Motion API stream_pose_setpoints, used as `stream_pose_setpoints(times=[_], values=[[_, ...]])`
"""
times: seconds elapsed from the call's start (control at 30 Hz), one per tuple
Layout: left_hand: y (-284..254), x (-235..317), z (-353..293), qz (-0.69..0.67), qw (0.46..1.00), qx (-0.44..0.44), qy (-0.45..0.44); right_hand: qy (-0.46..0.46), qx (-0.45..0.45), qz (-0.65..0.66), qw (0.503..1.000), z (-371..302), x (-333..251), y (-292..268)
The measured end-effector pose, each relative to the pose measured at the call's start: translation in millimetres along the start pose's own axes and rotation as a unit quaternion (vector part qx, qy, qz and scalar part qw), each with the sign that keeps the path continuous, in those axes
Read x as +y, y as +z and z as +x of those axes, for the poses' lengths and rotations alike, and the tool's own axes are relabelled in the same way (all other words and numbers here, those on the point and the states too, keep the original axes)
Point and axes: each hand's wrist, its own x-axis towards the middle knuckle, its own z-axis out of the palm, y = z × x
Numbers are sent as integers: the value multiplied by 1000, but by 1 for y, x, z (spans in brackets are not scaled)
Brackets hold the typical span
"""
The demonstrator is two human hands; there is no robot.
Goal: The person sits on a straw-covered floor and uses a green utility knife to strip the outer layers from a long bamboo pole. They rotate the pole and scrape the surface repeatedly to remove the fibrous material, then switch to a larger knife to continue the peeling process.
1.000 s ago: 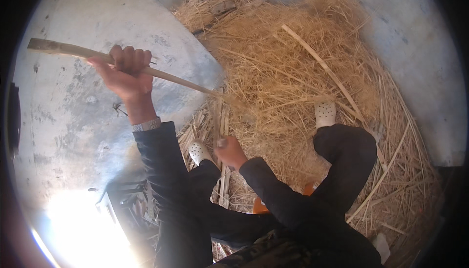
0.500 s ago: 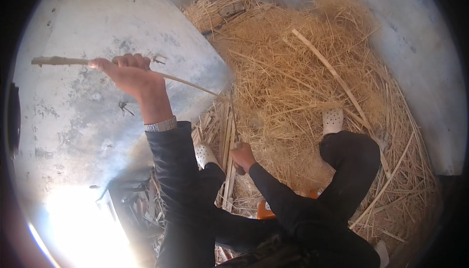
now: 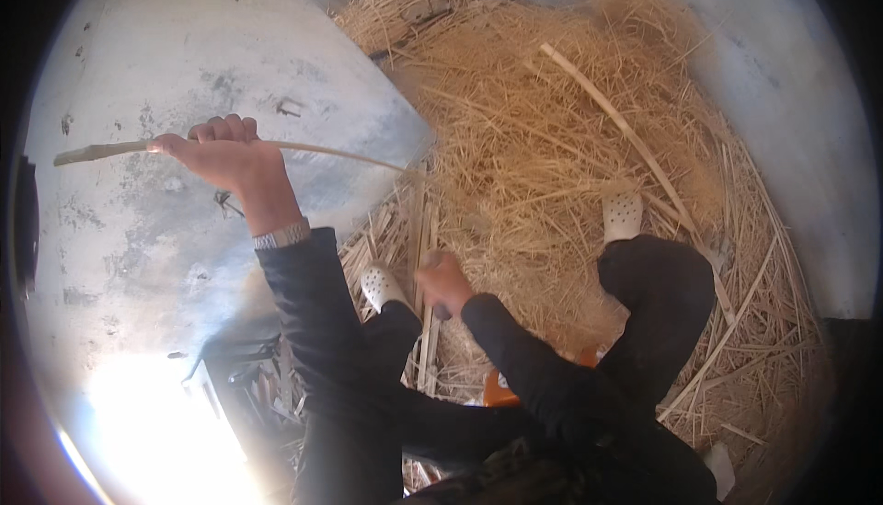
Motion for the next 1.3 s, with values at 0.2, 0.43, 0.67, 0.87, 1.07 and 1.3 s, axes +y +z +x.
stream_pose_setpoints(times=[0.2, 0.43, 0.67, 0.87, 1.07, 1.3], values=[[17, 2, -9, -37, 997, -57, -35, -112, 55, -91, 988, 46, 49, -10], [3, -2, -4, -51, 997, -56, -29, 20, -26, 62, 998, 26, 38, -20], [6, -2, 0, -30, 998, -47, -30, 6, 78, 32, 996, 57, 111, -66], [-4, 6, -4, -38, 997, -52, -38, 71, 37, -23, 997, 28, 85, -86], [0, 13, -6, -34, 997, -55, -50, 123, 65, 157, 978, 35, 147, -110], [-38, 21, -6, -82, 980, -156, -97, 135, 117, 46, 983, -2, 132, -117]])
